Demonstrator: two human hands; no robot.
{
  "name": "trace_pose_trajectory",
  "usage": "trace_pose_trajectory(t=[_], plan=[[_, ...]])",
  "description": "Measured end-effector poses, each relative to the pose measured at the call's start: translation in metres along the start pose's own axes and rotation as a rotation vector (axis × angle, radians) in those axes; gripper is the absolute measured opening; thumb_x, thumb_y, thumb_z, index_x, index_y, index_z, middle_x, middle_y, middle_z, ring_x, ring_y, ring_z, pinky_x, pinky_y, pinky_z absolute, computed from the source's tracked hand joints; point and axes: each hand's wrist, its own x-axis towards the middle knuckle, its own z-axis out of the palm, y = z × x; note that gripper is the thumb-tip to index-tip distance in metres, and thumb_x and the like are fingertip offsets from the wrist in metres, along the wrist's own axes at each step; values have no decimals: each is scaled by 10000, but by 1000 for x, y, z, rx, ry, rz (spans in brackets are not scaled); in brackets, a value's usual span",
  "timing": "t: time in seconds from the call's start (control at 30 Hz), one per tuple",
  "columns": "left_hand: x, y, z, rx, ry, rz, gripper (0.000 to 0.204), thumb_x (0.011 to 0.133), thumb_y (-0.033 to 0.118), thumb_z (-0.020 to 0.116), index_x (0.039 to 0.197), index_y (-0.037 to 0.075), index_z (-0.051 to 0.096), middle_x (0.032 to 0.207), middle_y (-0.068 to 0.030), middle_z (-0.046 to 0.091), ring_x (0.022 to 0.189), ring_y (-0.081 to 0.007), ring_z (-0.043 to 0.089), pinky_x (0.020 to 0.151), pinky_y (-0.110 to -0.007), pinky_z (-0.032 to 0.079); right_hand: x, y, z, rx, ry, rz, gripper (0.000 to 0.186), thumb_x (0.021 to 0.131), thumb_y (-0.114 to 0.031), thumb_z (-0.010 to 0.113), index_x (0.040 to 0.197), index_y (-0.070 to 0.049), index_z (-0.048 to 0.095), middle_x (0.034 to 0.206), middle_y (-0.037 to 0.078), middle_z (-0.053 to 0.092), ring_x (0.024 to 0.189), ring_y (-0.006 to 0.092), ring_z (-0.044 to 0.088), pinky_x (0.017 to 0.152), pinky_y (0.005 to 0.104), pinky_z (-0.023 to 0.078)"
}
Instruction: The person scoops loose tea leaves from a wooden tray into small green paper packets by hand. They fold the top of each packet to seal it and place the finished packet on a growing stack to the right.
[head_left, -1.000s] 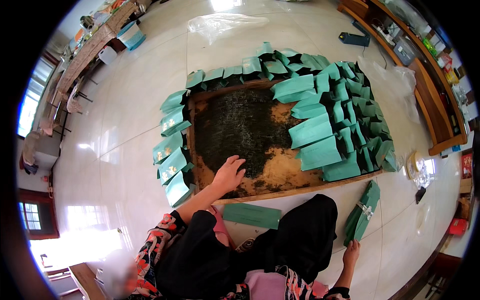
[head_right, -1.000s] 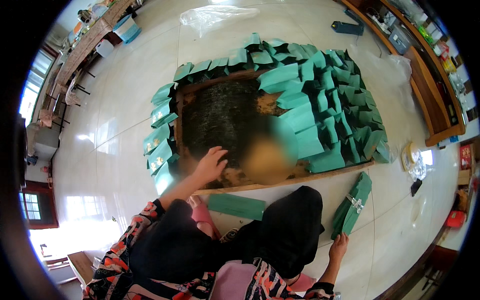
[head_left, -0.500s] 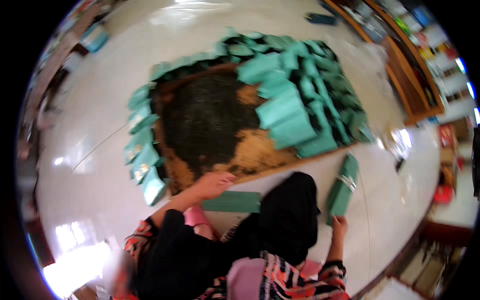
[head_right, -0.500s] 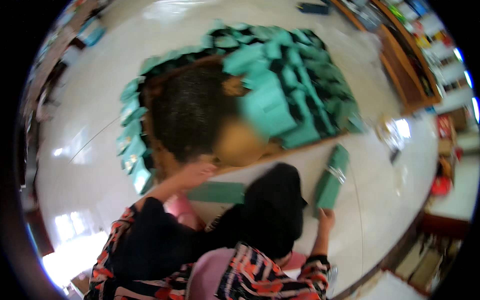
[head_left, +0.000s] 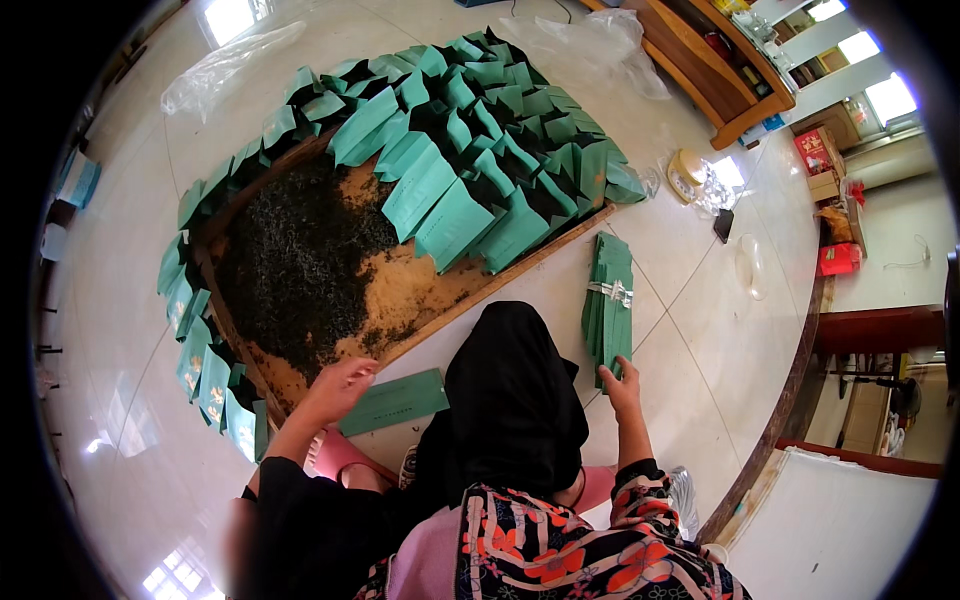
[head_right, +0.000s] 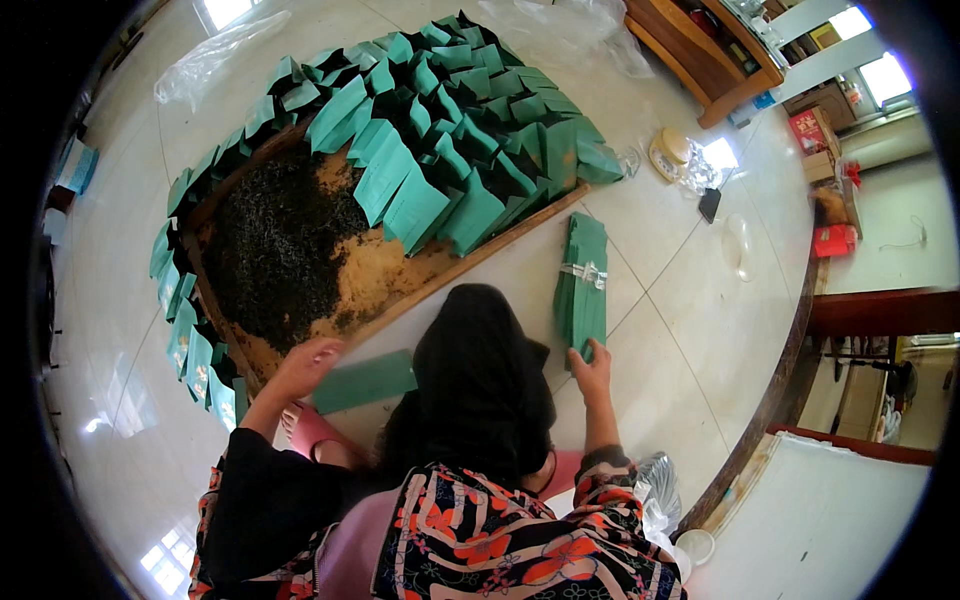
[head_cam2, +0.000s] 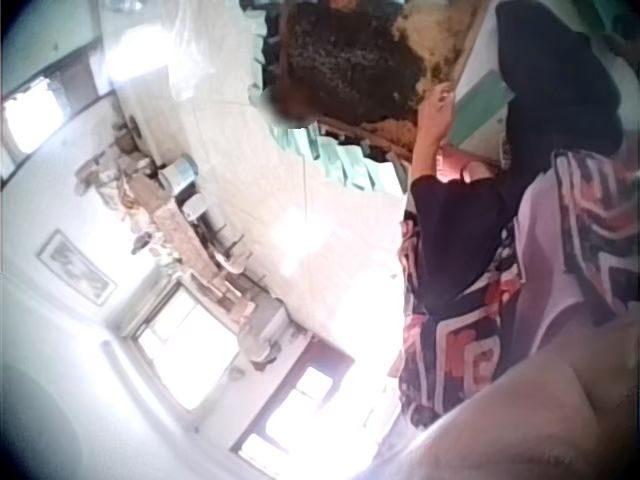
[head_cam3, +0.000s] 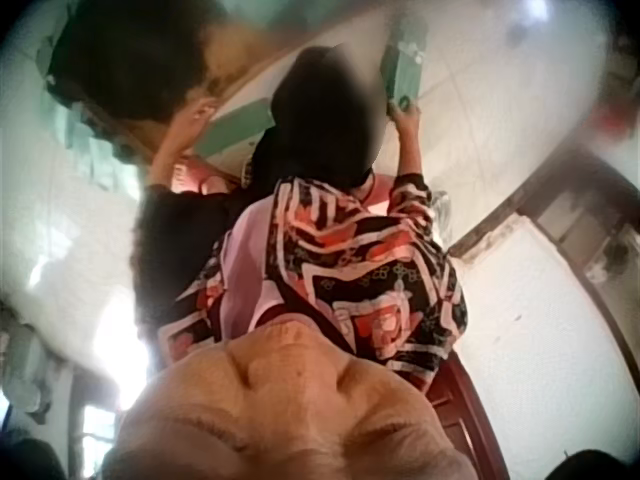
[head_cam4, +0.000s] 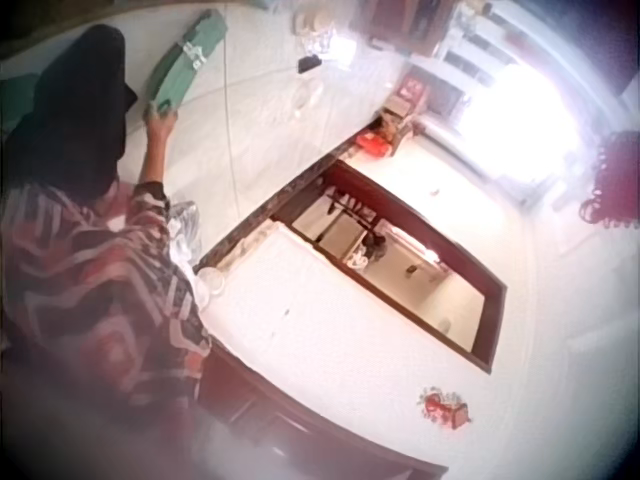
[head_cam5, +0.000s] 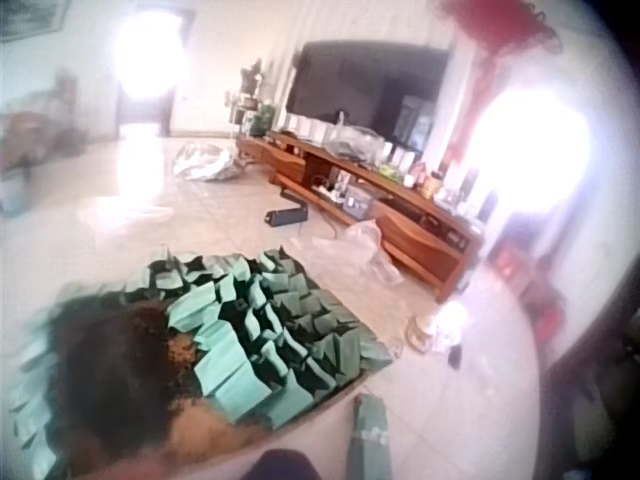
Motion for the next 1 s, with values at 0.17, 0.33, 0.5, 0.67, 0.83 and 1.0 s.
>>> trace_pose_trajectory(t=[0.17, 0.33, 0.5, 0.67, 0.83, 1.0], plan=[[-4, 4, 0, 64, 7, 5, 253, 842, 203, 564, 1049, 62, 595, 892, -143, 633, 845, -255, 629, 753, -321, 494, 1, 11, -12, 192, -130, 47, 435, 804, -262, 645, 1144, -10, 545, 1082, 135, 517, 941, 211, 537, 752, 298, 465], [-11, -19, 38, 323, -167, 101, 357, 782, 210, 592, 1103, 58, 555, 1031, -167, 578, 954, -293, 564, 738, -355, 479, -7, -18, -13, 30, -145, 70, 413, 831, -283, 616, 1144, -21, 559, 1070, 131, 539, 930, 210, 557, 763, 301, 459], [-32, -34, 79, 850, -41, 308, 498, 752, 152, 571, 1217, 18, 452, 1279, -205, 402, 1192, -331, 397, 886, -397, 407, -8, -30, -14, -184, -141, -7, 448, 799, -281, 633, 1152, -20, 549, 1162, 192, 493, 1043, 301, 510, 879, 368, 417], [-33, -60, 80, 865, 93, 342, 372, 755, 92, 510, 1111, -15, 491, 1144, -179, 460, 1141, -317, 418, 696, -419, 488, 8, -18, -26, -249, -92, -115, 462, 791, -258, 630, 1173, -19, 525, 1175, 206, 483, 1080, 344, 493, 917, 391, 399], [-31, -34, 57, 747, 54, 177, 213, 781, 123, 509, 946, -11, 521, 841, -157, 560, 806, -328, 569, 574, -415, 478, -3, -65, -20, -163, -55, -304, 392, 824, -211, 593, 1155, -12, 526, 1116, 196, 516, 1026, 330, 529, 873, 384, 423], [-37, 18, -7, 414, 152, 51, 189, 880, 190, 496, 922, 15, 554, 691, -153, 576, 635, -286, 588, 593, -375, 472, -37, -147, -3, -45, -177, -446, 229, 836, -150, 581, 1022, -17, 595, 954, 149, 598, 888, 277, 595, 776, 348, 466]])
